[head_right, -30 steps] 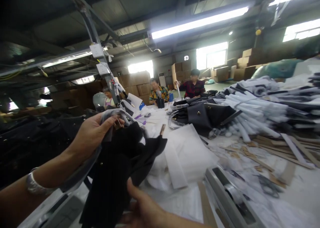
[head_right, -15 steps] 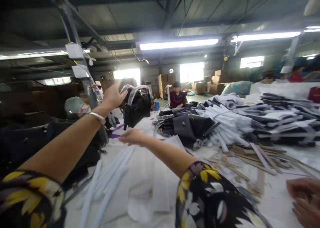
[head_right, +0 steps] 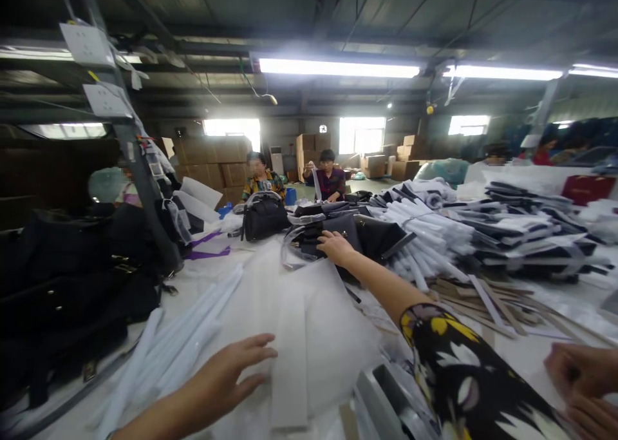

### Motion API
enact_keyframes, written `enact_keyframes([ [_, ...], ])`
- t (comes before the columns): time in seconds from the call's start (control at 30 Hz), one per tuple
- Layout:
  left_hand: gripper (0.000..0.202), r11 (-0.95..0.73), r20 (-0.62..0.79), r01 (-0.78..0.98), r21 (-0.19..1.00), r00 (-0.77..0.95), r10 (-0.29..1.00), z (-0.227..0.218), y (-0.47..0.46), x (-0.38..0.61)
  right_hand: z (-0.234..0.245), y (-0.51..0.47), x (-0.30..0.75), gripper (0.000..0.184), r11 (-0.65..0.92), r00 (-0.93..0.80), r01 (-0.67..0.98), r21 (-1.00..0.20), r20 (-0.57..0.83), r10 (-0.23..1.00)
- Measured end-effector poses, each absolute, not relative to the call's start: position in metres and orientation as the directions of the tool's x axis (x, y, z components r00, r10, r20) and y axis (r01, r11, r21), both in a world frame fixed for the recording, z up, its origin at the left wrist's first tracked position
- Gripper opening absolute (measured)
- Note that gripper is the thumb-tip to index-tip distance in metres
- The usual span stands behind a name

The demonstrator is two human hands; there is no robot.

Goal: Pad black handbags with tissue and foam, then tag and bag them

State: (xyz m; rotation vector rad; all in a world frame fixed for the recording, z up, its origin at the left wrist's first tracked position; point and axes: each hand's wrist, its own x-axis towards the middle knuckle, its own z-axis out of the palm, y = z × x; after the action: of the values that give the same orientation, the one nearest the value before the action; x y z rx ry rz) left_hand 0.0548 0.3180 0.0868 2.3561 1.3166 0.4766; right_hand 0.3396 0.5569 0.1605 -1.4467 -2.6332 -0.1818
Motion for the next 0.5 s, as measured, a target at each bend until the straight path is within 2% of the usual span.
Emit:
enact_keyframes([
  [0.13, 0.047, -0.514, 0.049, 0.734, 0.444, 0.553, 0.832, 0.06, 0.314, 0.051, 0.153, 0.575, 0.328, 0.029, 0.508, -0.521, 0.844, 0.17, 0.035, 0.853],
  [0.27, 0.054, -0.555, -0.007, 0.704, 0.444, 0.622, 0.783, 0.032, 0.308, 0.034, 0.165, 0.588, 0.337, 0.012, 0.453, -0.457, 0.872, 0.185, -0.025, 0.889],
  [0.37, 0.049, -0.552, 0.022, 0.673, 0.493, 0.625, 0.781, 0.019, 0.3, 0.024, 0.189, 0.589, 0.359, 0.021, 0.388, -0.393, 0.909, 0.154, 0.008, 0.919],
  [0.5, 0.058, -0.528, 0.101, 0.671, 0.521, 0.566, 0.818, 0.014, 0.289, 0.027, 0.233, 0.573, 0.394, 0.026, 0.284, -0.292, 0.956, 0.069, 0.178, 0.94],
])
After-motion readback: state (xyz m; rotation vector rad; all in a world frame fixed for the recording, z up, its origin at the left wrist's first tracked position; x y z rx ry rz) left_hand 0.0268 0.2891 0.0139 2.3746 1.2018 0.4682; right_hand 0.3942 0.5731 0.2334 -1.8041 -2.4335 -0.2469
